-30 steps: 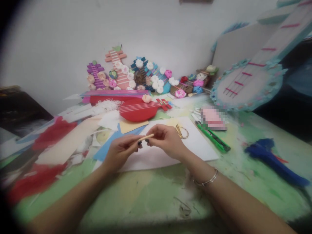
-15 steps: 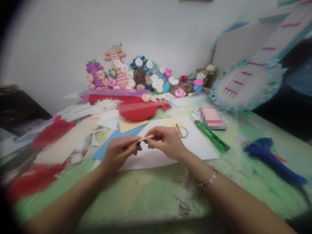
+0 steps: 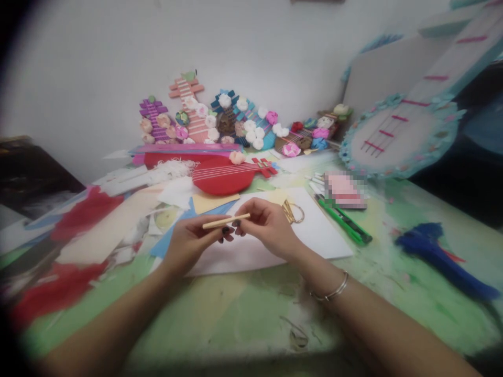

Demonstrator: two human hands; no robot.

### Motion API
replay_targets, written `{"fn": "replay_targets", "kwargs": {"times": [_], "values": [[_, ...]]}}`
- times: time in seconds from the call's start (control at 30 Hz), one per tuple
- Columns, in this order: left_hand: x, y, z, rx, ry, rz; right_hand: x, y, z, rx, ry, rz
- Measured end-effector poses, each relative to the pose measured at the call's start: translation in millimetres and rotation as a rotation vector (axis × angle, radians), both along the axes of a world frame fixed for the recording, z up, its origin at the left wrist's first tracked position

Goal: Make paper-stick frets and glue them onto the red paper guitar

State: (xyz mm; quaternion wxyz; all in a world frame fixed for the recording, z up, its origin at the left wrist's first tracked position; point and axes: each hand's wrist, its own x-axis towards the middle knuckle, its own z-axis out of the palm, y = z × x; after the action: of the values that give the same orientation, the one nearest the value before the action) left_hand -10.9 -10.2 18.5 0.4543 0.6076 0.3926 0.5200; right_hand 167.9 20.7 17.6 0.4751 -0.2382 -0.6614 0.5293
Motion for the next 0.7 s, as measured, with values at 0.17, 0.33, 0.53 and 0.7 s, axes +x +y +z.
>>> {"fn": "replay_targets", "kwargs": {"times": [0.17,0.33,0.53,0.7], "values": [[-1.6,2.3,0.6,-0.026,-0.053,-0.004,-0.9,0.0,0.6,-0.029,-0.017,-0.047],[-1.1,4.3,-2.8,-0.100,-0.155,-0.036,-1.4,-1.2,1.7,-0.067,-0.039,-0.089],[-1.3,3.5,-1.3,-0.147,-0.184,-0.070,-2.3,-0.9,0.0,-0.107,-0.014,-0.080],[-2.2,4.9,-2.2,-0.150,-0.188,-0.096,-2.6,0.9,-3.4,-0.169,0.036,-0.036]]}}
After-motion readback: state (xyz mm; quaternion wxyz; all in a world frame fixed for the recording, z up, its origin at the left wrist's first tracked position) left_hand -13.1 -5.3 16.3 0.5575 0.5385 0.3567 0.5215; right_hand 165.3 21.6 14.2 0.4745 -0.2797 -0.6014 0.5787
